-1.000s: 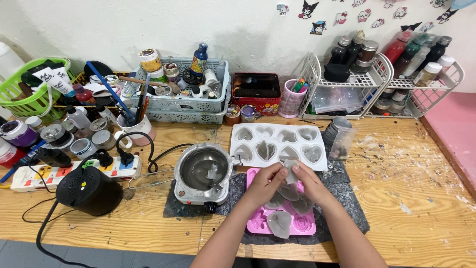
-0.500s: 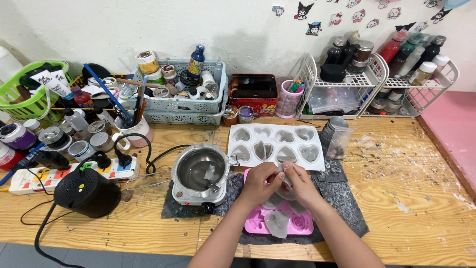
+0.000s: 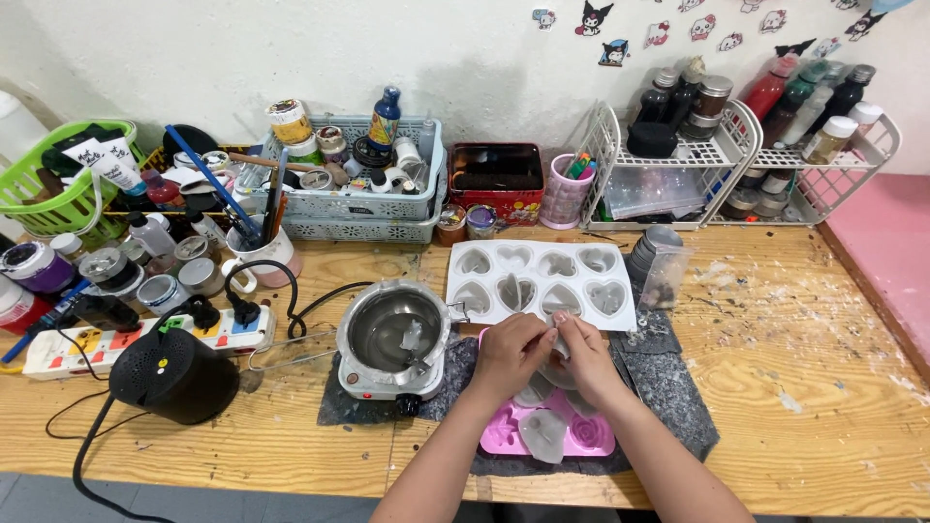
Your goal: Pouring melted wax from a heating pot into silicone molds and preparing small heart-shaped decorative pieces.
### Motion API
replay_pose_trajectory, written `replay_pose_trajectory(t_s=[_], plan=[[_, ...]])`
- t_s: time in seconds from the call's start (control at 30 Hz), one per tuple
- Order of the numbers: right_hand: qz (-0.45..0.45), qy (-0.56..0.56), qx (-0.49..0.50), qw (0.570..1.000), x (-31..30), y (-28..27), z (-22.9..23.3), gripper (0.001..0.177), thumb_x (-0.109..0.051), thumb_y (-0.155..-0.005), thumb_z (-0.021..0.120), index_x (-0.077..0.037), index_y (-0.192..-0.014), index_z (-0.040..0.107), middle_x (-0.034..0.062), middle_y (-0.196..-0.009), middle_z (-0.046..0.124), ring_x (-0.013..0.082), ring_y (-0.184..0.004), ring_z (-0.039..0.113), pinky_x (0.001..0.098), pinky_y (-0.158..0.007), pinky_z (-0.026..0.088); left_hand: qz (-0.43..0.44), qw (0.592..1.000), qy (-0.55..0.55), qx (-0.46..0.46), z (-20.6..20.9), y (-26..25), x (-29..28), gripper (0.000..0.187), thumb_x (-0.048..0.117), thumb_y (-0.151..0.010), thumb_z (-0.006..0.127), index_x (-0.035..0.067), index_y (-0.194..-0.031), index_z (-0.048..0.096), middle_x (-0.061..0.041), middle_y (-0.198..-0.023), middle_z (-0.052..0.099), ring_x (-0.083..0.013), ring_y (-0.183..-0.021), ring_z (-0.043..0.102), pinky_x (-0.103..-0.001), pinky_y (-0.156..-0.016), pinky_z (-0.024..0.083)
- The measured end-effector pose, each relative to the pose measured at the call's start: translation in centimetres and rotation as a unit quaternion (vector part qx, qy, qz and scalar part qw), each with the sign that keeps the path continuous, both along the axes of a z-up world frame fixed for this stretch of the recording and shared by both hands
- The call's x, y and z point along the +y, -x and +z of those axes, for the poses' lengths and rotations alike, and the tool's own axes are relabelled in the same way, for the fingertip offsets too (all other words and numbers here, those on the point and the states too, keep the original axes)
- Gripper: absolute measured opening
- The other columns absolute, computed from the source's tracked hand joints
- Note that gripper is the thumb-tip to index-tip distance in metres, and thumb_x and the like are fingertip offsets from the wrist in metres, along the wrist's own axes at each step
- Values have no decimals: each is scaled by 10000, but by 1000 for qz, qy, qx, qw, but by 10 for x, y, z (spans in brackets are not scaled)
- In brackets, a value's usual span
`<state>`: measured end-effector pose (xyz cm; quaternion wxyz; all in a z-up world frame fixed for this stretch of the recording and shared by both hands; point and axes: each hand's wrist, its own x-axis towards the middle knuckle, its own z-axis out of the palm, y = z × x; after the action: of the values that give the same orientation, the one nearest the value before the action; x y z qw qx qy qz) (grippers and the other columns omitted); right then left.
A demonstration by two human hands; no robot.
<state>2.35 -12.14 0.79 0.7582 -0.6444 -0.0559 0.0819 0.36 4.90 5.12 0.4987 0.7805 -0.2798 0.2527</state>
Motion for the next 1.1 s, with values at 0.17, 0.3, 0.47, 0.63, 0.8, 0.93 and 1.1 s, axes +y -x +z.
replay_pose_trajectory(t_s=[0.17, 0.3, 0.47, 0.63, 0.8, 0.93, 1.1], plan=[[-13, -118, 112, 987, 3, 0, -7, 350, -363, -1051, 509, -84, -860, 600, -1, -610, 515, 98, -470, 443, 241, -414, 333, 20, 998, -26, -57, -4, -2, 1, 175, 214, -985, 674, 74, -890, 631, -82, -782, 603, -297, -759, 619, -424, -658, 489], [-47, -153, 133, 978, 5, 1, 7, 347, -351, -1059, 507, -77, -854, 564, -7, -640, 512, 99, -500, 453, 269, -446, 383, 76, 989, -62, -106, -12, 0, -5, 190, 222, -993, 687, 101, -862, 623, -57, -764, 602, -273, -740, 615, -421, -639, 484], [-77, -191, 139, 969, 14, 10, 17, 308, -357, -1052, 497, -105, -885, 558, -10, -656, 520, 93, -528, 462, 266, -457, 368, 77, 984, -71, -142, -15, 1, -7, 192, 223, -1009, 680, 99, -879, 614, -42, -787, 609, -244, -741, 610, -398, -633, 485], [-81, -180, 106, 975, 4, 5, 8, 372, -392, -1077, 468, -78, -909, 574, -5, -661, 522, 95, -549, 465, 268, -486, 384, 71, 983, -57, -162, -2, 6, -6, 174, 233, -1006, 675, 92, -914, 635, -39, -815, 629, -253, -752, 613, -392, -641, 497], [-19, -103, 35, 994, -9, -2, 0, 511, -452, -1090, 392, -16, -1003, 644, 22, -682, 540, 124, -573, 505, 284, -526, 436, -27, 997, 39, 62, -5, 4, -5, 362, 369, -1083, 492, 51, -964, 618, -66, -861, 648, -200, -775, 654, -323, -665, 508], [-10, -34, -11, 999, -12, -3, -4, 545, -453, -1086, 368, 4, -990, 648, 64, -753, 636, 144, -645, 587, 269, -611, 479, -140, 954, 172, 201, -30, -5, -7, 450, 437, -1118, 423, 36, -1011, 598, -33, -843, 620, -124, -767, 598, -271, -731, 505], [26, 40, -70, 996, -21, -11, -27, 660, -510, -1131, 296, 32, -994, 649, 78, -764, 669, 136, -668, 632, 263, -631, 508, -262, 903, 178, 291, -42, -10, -7, 368, 387, -1113, 528, 41, -1003, 584, 4, -816, 580, -78, -754, 540, -238, -707, 464]])
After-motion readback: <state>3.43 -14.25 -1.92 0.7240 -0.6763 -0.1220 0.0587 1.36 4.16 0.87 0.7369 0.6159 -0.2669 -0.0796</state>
